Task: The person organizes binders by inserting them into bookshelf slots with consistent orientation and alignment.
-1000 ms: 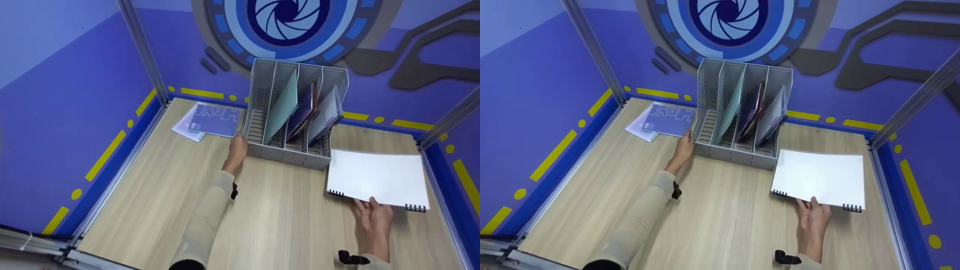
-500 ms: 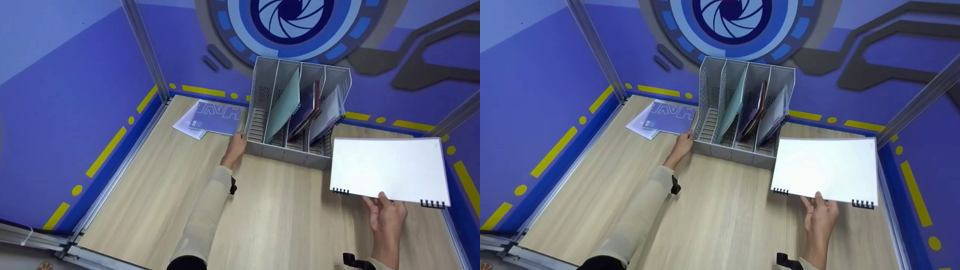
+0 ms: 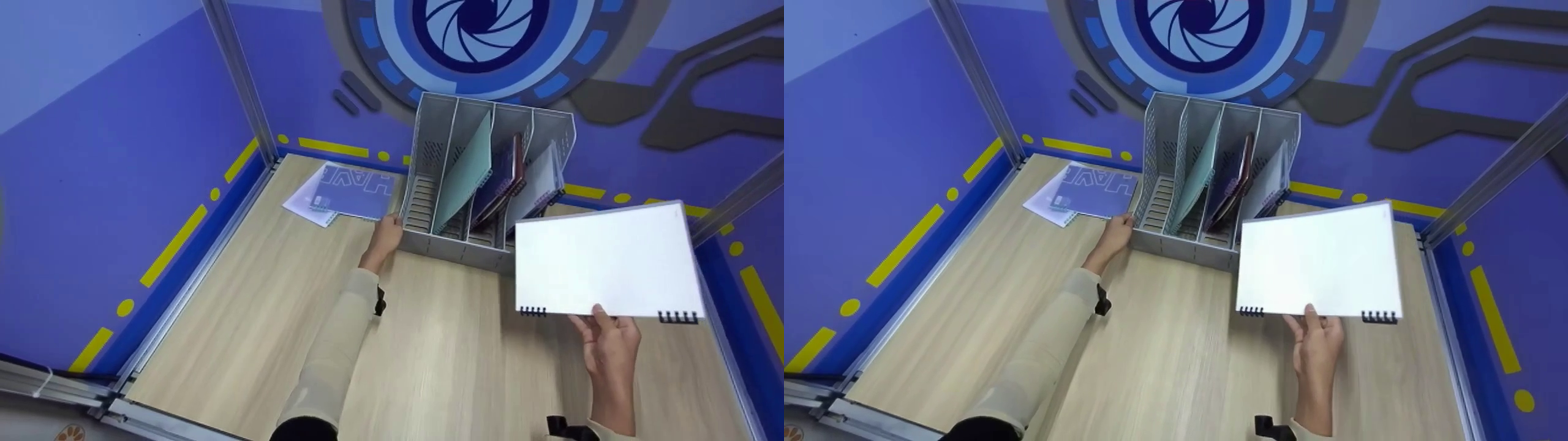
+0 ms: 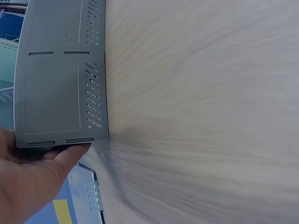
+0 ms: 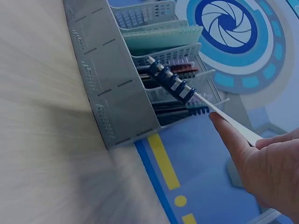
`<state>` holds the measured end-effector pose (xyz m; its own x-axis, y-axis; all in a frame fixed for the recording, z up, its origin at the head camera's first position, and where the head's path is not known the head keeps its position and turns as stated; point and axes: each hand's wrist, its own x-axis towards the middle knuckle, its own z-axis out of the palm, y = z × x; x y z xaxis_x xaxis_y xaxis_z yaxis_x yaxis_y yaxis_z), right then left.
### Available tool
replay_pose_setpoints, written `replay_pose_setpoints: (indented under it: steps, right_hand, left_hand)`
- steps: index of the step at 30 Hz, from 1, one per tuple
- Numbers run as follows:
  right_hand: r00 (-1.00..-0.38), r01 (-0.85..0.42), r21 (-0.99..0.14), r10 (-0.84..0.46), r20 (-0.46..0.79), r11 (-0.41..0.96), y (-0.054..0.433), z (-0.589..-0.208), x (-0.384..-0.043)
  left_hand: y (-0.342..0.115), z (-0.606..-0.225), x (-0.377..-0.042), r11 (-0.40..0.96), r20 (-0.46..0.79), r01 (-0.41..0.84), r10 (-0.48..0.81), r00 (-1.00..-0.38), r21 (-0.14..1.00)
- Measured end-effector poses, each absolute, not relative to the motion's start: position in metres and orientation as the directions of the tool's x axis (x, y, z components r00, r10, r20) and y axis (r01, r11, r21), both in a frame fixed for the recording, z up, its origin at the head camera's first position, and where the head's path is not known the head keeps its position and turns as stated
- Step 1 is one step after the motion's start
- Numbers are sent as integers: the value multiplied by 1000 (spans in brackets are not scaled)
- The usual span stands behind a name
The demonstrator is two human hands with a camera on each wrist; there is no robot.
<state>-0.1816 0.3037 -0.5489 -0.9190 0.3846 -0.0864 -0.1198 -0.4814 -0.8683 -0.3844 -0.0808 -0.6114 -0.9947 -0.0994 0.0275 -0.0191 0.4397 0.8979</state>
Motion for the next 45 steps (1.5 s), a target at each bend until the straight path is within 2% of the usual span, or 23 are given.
replay_pose_setpoints:
  steps: [7, 11, 20, 31, 38, 45]
  right_hand:
    - [-937, -69, -872, 331, -110, -484, 284, -552, -182]
    - [-950, -77, -877, 301, -80, -475, 275, -549, -185]
    - [-969, -71, -949, 246, -7, -308, 251, -538, -188]
    - [-978, -102, -971, 201, 57, -217, 213, -531, -200]
    - [-985, -97, -973, 161, 64, -209, 192, -527, -216]
    - [-986, -105, -961, 152, 67, -255, 171, -527, -231]
  left_hand:
    - [-83, -611, -383, 443, 30, -14, -92, -995, 897]
    - [-83, -610, -382, 441, 39, -4, -89, -995, 898]
    - [-81, -610, -382, 432, 31, -10, -89, -996, 902]
    - [-81, -615, -380, 432, 35, -12, -101, -994, 902]
    - [-78, -612, -383, 414, 60, 20, -84, -995, 910]
    - [-80, -613, -384, 436, 51, 5, -93, -994, 900]
